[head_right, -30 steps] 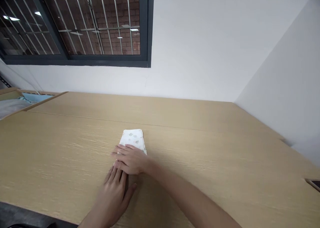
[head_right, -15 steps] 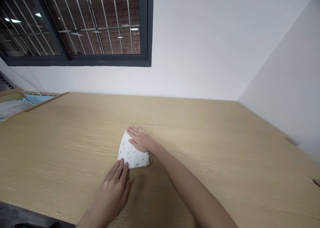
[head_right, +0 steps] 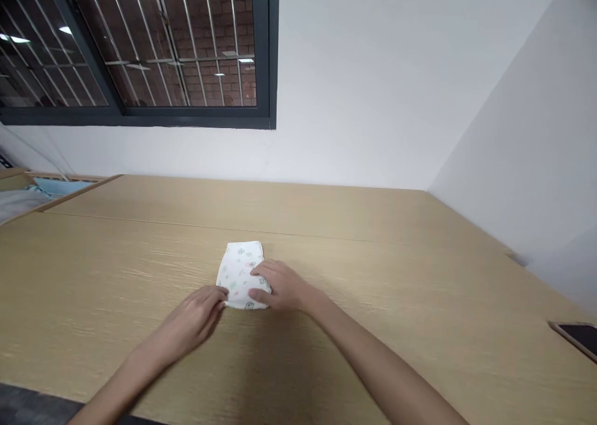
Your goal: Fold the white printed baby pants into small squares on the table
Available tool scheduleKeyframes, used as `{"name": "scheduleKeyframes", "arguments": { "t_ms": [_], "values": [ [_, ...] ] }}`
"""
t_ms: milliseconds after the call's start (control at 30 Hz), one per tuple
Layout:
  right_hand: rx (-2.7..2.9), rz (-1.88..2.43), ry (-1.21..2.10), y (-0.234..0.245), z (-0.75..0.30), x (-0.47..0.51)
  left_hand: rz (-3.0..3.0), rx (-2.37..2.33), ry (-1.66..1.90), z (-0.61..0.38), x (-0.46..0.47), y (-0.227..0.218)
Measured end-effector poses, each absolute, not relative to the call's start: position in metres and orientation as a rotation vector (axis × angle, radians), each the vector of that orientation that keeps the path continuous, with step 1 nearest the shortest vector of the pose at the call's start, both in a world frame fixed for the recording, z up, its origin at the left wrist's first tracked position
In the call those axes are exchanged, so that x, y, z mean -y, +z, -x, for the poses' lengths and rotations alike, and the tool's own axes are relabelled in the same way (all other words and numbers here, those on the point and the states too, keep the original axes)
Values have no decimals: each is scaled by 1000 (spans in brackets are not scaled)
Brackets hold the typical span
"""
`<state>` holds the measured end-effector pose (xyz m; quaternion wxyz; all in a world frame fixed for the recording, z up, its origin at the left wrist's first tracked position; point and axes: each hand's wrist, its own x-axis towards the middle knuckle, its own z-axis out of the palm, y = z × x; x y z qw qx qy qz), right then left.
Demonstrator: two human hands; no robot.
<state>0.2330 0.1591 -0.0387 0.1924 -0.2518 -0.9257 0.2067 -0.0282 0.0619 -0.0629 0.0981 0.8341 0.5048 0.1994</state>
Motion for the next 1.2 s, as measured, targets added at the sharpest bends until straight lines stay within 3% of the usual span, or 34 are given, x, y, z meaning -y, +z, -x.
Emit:
{"name": "scheduleKeyframes", "arguments": {
  "t_ms": [367, 667, 1100, 1200],
  "values": [
    [2435, 990, 772, -38, -233, -157, -1925, -1287, 619, 52, -104, -35],
    [2101, 1336, 618, -42, -200, -195, -1917, -1438, 597, 62, -169, -20],
    [1913, 1564, 559, -73, -180, -223, -1946, -1780, 809, 55, -193, -65],
    [1928, 1503, 354, -70, -177, -215, -1989, -1869, 938, 41, -183, -61]
  ]
}}
